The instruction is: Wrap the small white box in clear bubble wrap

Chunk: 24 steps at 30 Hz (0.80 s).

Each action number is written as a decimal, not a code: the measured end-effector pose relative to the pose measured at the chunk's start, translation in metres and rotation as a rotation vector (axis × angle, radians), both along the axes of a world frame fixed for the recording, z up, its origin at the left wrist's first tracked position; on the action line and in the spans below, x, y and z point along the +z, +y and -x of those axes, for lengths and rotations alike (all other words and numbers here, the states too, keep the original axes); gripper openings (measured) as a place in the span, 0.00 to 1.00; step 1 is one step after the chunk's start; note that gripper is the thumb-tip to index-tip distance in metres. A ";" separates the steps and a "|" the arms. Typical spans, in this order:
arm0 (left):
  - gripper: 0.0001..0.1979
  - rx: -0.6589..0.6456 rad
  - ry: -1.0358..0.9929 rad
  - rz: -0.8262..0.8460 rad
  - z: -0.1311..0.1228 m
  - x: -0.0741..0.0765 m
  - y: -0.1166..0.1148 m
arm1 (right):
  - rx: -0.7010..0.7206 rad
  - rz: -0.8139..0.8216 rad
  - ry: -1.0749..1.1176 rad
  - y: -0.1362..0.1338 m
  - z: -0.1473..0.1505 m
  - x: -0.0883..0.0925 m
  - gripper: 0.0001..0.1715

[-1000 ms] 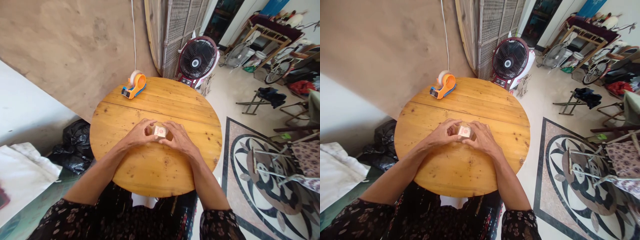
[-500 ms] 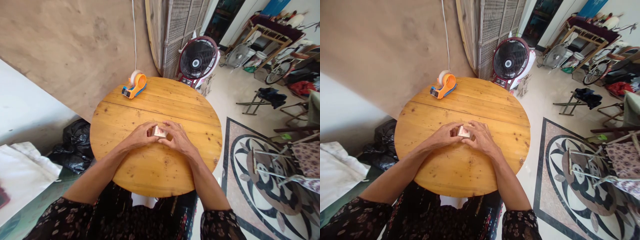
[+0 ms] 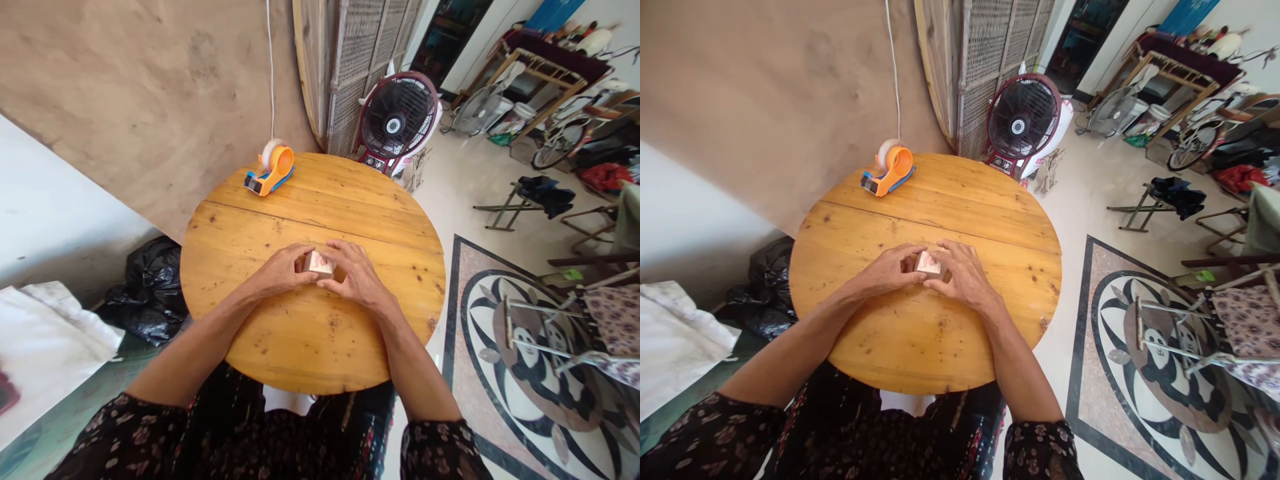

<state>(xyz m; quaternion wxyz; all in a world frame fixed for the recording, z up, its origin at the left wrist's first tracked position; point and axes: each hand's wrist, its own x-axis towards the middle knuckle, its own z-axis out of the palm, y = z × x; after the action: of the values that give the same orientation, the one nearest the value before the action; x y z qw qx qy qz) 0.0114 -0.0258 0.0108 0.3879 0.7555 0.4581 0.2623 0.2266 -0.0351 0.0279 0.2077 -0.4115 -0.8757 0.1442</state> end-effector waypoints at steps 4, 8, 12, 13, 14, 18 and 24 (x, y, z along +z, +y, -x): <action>0.26 -0.010 0.011 -0.005 0.000 -0.001 0.000 | -0.028 -0.033 0.028 0.001 0.000 0.000 0.31; 0.31 0.009 0.029 0.011 0.001 0.001 0.000 | -0.067 -0.063 0.089 0.002 -0.003 0.000 0.35; 0.26 -0.015 0.032 0.009 0.001 0.006 -0.001 | -0.048 -0.045 0.057 0.001 -0.001 0.000 0.34; 0.23 -0.032 0.026 0.004 0.001 0.008 -0.002 | -0.040 -0.042 0.051 0.000 -0.001 0.000 0.33; 0.20 -0.042 0.020 -0.002 0.001 0.009 -0.002 | -0.032 -0.040 0.046 0.000 0.000 -0.001 0.31; 0.18 -0.036 0.012 -0.004 -0.001 0.010 -0.002 | -0.014 -0.057 0.055 -0.001 0.002 -0.001 0.24; 0.18 -0.049 0.000 0.005 0.000 0.005 0.000 | -0.080 -0.109 0.176 0.000 -0.002 0.003 0.19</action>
<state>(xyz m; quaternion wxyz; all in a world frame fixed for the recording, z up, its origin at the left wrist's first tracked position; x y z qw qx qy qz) 0.0113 -0.0259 0.0163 0.3960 0.7656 0.4400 0.2518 0.2285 -0.0349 0.0306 0.3115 -0.4198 -0.8435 0.1234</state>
